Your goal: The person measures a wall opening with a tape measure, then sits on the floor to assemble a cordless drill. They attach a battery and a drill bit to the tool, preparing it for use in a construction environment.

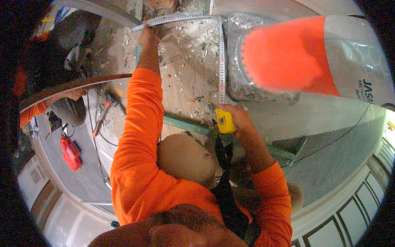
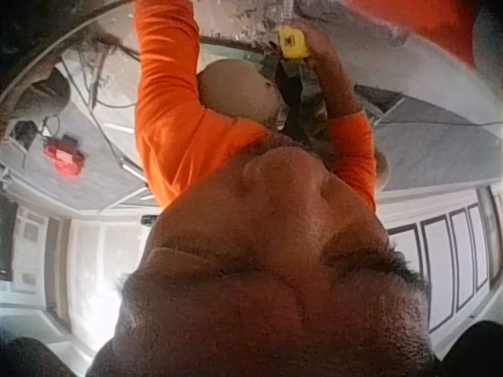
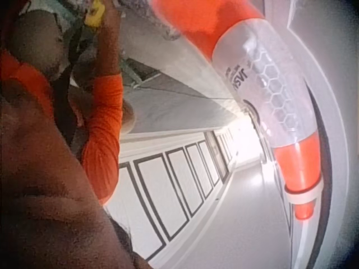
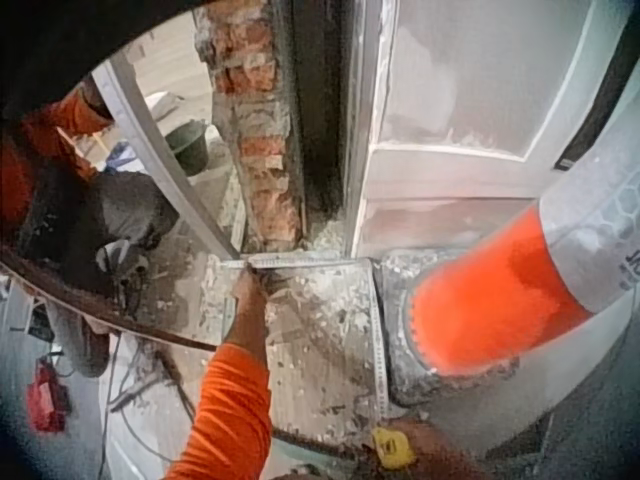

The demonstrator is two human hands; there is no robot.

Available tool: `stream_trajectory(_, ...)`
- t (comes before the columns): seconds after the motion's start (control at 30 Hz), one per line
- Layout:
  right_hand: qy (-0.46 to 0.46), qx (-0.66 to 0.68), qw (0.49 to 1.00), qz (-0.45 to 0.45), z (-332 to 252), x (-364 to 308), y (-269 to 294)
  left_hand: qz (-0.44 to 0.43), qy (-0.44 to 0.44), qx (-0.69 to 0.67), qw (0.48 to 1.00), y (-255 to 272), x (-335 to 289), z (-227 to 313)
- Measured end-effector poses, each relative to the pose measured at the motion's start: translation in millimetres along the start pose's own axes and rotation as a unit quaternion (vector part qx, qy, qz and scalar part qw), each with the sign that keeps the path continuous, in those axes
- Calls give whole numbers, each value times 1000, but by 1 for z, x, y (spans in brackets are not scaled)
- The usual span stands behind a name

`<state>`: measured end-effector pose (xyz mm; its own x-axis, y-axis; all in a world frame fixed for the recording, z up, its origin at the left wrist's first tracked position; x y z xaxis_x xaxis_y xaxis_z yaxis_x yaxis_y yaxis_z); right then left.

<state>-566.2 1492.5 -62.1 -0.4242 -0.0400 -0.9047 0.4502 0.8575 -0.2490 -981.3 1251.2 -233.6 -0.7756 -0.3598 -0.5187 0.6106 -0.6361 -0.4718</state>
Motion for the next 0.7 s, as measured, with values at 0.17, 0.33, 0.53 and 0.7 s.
stream_trajectory(0.17,-6,1,1000,-12,-1,-1,0,-22,-1,-11,1000,11,20,-6)
stream_trajectory(0.33,3,-13,1000,-12,-7,-8,4,-29,-9,-29,999,1,10,-10)
stream_trajectory(0.53,8,-79,997,-5,-6,-12,31,-22,-204,339,918,20,-20,8)
stream_trajectory(0.7,9,-194,981,-6,-42,-52,91,6,-49,-13,999,13,-100,4)
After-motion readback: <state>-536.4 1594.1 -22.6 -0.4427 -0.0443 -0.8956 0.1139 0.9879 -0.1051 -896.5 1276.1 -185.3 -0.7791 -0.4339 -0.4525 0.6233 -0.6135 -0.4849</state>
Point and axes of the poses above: each hand's wrist, its own x-axis towards the middle knuckle, its own y-axis out of the back of the hand, z = x × y, the point moved 2 cm from there along x, towards the middle knuckle, and after that the axes turned 2 degrees about z, right-handed, at the moved point
